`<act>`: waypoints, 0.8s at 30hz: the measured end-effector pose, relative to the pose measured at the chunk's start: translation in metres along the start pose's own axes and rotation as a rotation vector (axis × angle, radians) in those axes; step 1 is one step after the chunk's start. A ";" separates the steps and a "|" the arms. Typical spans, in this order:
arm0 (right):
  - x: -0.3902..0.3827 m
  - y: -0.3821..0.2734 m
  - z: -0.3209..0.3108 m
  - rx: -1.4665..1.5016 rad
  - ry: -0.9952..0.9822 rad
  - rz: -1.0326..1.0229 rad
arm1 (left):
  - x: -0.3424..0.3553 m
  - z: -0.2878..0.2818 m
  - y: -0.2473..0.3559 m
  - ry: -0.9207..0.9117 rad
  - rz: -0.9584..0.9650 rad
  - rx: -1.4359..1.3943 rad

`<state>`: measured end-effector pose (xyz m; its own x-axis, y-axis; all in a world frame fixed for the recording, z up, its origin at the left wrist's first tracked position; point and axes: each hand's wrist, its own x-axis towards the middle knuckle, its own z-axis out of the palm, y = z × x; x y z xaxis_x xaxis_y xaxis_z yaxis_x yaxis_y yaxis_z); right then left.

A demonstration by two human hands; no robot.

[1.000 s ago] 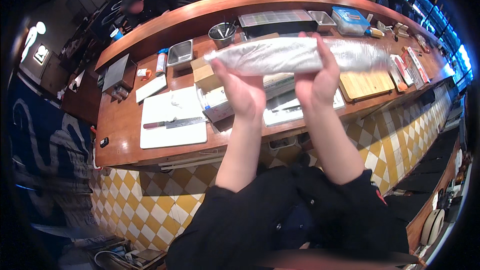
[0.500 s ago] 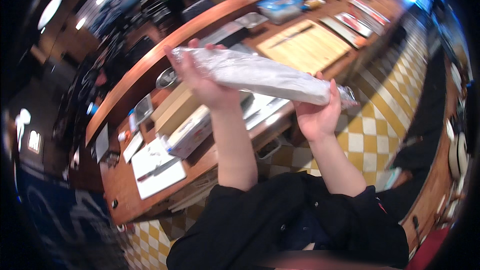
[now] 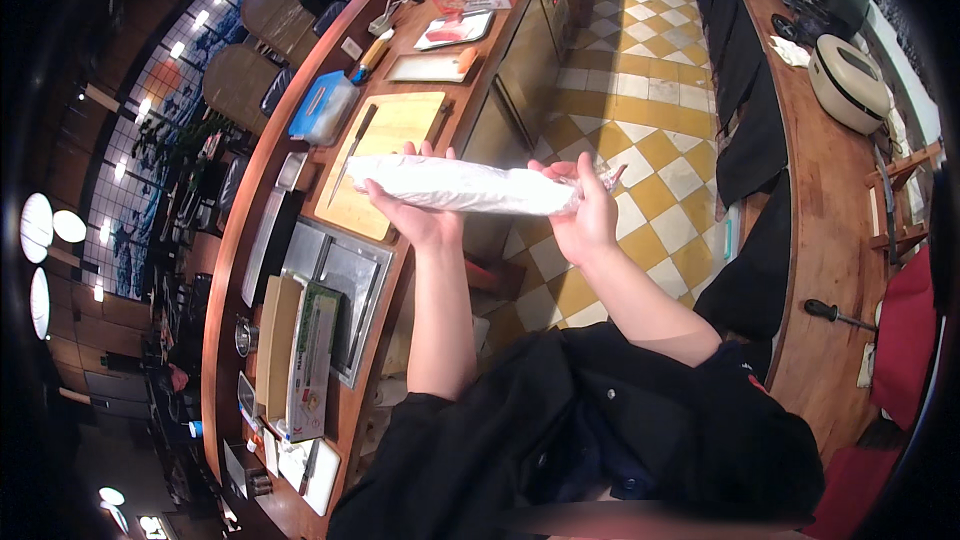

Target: The person wraps a piece of fish fillet in paper towels, then in plastic wrap, and places it in a refrigerator. They also retrieve a metal tray from the refrigerator and place it on the counter.

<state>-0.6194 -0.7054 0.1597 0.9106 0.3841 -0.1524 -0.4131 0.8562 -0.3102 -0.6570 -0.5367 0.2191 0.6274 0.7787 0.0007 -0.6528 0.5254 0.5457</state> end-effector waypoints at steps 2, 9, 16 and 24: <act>0.001 -0.030 -0.019 -0.106 -0.046 -0.028 | 0.014 -0.006 -0.027 -0.050 -0.067 0.015; 0.026 -0.108 -0.075 -0.831 -0.112 -0.019 | 0.052 0.003 -0.117 -0.090 -0.244 0.313; 0.066 -0.122 -0.102 -1.202 -0.268 0.499 | 0.056 0.007 -0.229 -0.108 -0.274 0.710; 0.168 -0.128 -0.114 -1.003 -0.424 0.799 | 0.177 0.032 -0.279 -0.363 -0.461 0.509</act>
<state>-0.4153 -0.7899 0.0667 0.2773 0.8870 -0.3692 -0.4916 -0.1992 -0.8477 -0.3503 -0.5569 0.0933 0.9454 0.3122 -0.0936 -0.0714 0.4787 0.8750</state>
